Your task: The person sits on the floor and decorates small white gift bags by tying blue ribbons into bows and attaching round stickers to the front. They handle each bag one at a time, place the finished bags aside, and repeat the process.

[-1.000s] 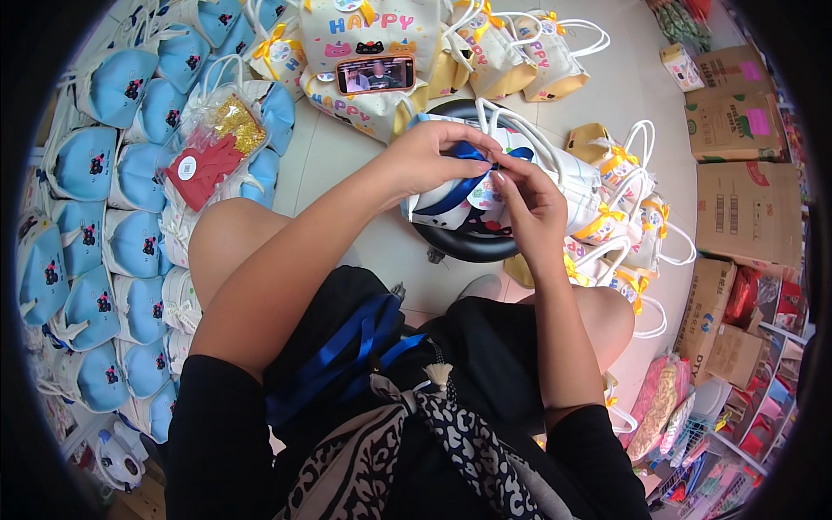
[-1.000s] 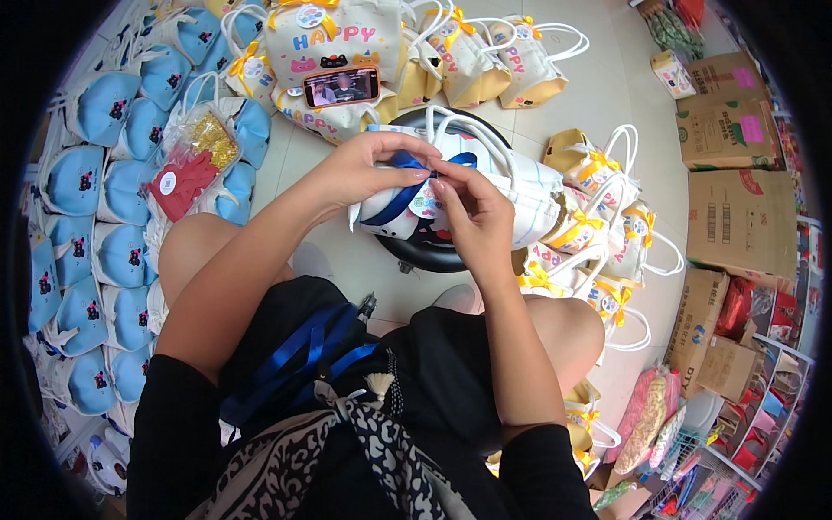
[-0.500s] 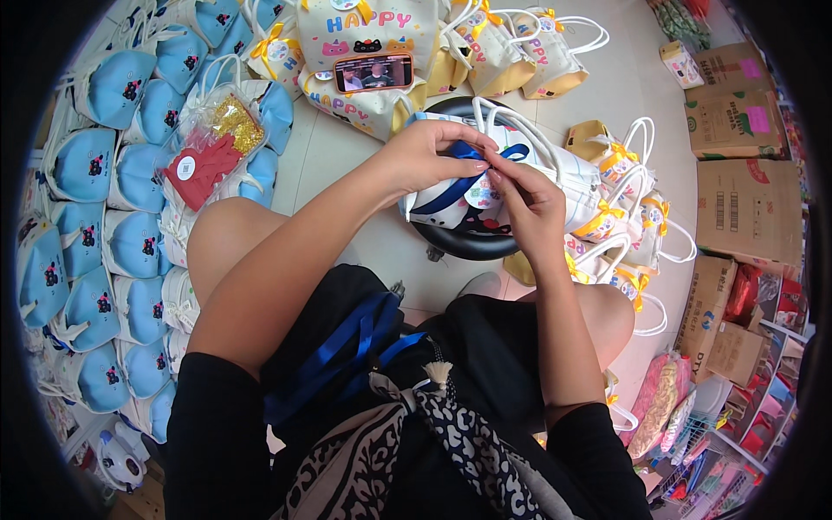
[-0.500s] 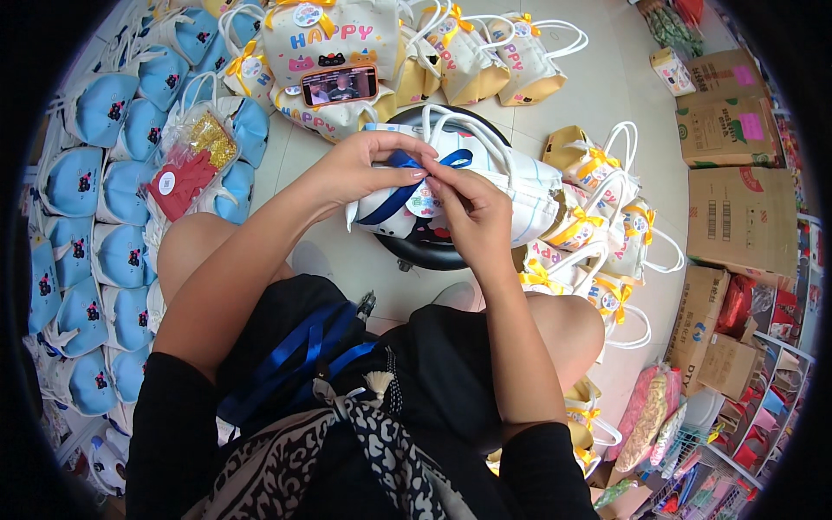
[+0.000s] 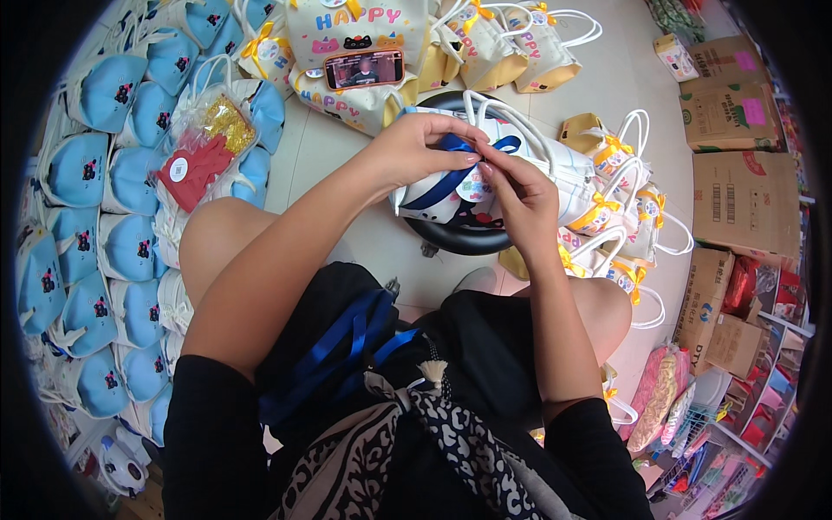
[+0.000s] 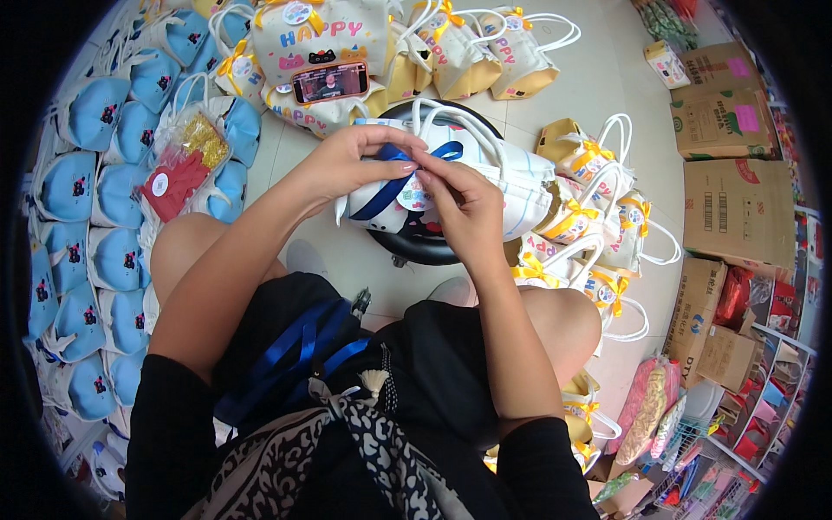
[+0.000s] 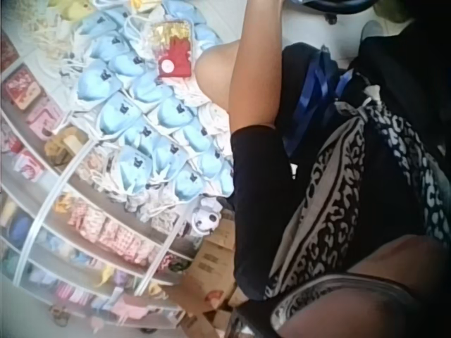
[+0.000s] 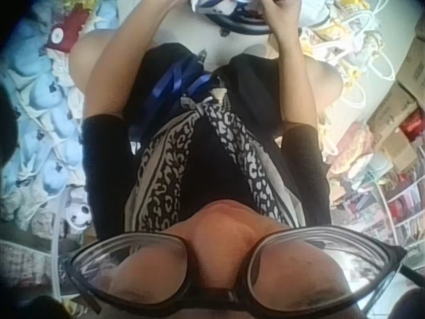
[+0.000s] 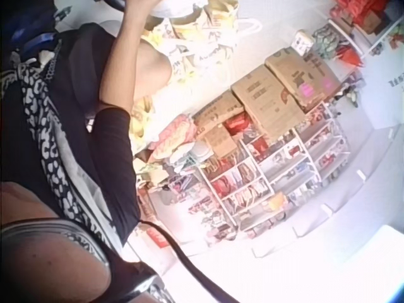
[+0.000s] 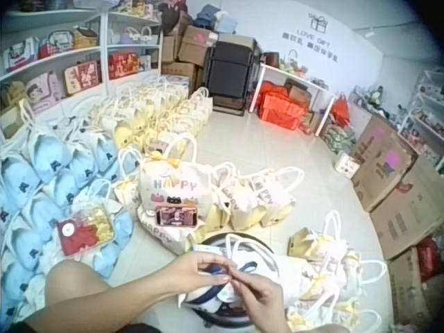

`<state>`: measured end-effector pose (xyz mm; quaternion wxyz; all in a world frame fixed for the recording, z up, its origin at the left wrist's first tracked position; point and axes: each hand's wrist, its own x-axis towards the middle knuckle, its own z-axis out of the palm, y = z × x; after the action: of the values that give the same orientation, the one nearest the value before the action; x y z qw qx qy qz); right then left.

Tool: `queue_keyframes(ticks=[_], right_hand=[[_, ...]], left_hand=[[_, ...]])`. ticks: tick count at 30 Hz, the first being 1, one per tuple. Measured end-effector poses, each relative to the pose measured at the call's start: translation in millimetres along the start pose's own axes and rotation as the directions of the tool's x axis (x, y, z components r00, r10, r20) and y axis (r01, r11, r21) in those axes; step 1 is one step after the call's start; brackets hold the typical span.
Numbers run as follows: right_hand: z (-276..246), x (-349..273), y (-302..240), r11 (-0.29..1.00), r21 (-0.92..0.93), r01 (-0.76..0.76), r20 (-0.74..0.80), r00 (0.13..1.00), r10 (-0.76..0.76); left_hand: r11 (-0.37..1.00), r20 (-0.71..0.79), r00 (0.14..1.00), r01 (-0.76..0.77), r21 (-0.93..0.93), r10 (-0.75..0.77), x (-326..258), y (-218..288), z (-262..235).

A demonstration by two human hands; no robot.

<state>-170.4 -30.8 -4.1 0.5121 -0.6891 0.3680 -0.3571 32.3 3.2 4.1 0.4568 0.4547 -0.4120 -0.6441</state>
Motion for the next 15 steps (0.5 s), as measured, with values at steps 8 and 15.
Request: queue_keyframes(ticks=[8, 15], right_hand=[[-1.1, 0.8, 1.4, 0.999, 0.027, -0.02, 0.007, 1.0, 0.02], [1.2, -0.9, -3.7, 0.993, 0.106, -0.059, 0.004, 0.998, 0.059]], left_hand=[[0.999, -0.017, 0.999, 0.029, -0.013, -0.029, 0.4, 1.9, 2.7], [0.999, -0.005, 1.0, 0.026, -0.02, -0.026, 2.0, -0.3, -0.1]])
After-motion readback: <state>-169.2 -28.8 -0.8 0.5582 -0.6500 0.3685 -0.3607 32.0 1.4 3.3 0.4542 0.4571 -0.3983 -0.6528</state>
